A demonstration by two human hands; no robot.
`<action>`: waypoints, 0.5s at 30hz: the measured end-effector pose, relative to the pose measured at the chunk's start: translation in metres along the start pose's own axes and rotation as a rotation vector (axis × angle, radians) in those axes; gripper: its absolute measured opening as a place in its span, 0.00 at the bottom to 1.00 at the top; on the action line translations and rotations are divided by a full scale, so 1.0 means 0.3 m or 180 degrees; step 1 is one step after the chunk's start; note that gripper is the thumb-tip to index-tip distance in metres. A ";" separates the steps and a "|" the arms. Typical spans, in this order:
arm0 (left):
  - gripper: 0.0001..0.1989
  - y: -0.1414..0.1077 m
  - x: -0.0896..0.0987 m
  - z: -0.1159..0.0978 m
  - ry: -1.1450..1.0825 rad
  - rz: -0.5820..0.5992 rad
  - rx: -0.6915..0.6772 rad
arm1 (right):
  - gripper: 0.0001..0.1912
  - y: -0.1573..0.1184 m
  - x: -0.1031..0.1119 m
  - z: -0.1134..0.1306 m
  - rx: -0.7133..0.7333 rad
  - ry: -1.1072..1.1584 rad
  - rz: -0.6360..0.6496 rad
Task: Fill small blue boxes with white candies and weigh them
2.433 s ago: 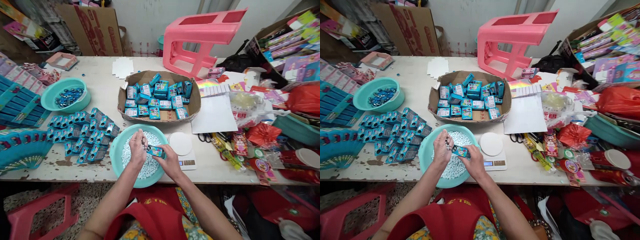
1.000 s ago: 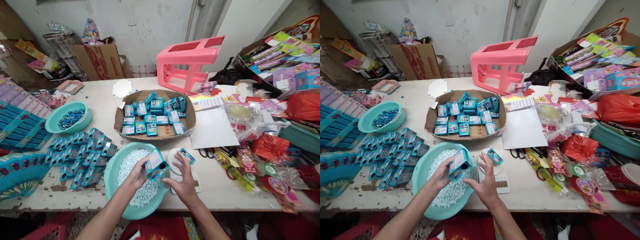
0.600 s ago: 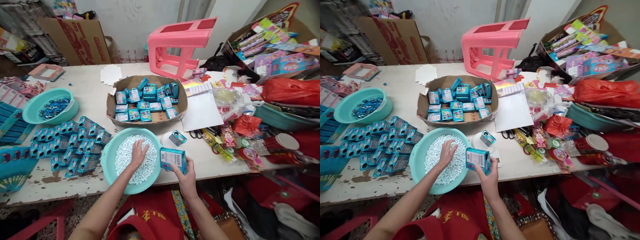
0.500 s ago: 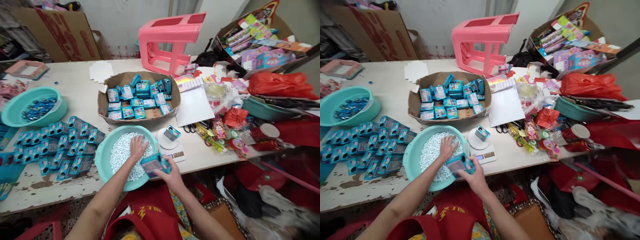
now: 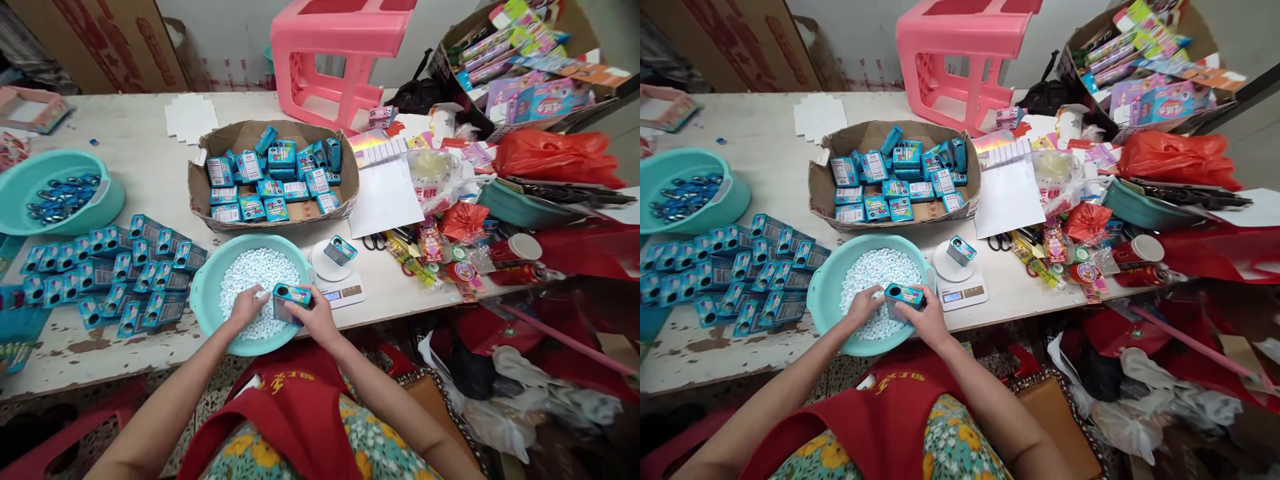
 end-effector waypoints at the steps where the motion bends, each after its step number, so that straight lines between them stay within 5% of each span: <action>1: 0.11 -0.001 0.020 -0.003 -0.0665 -0.0100 0.0281 | 0.21 0.011 -0.013 0.007 0.0143 -0.0174 -0.0013; 3: 0.14 -0.014 0.058 -0.032 -0.1955 -0.0267 0.0554 | 0.19 0.032 -0.045 0.014 0.0489 -0.0578 -0.0018; 6: 0.13 -0.041 0.108 -0.117 -0.3284 -0.0465 0.0182 | 0.15 0.058 -0.102 0.011 0.0896 -0.1189 0.0137; 15: 0.12 -0.055 0.142 -0.231 -0.4277 -0.1083 -0.0200 | 0.17 0.049 -0.177 0.054 0.1198 -0.1886 0.0434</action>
Point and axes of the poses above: each hand's wrist, its own y-axis towards the middle knuckle, its own x-axis out of the back of the hand, z = x × y, the point moved 3 cm from there along y, towards the middle knuckle, and after that the axes turned 4 degrees about y, right-handed, at the moved point
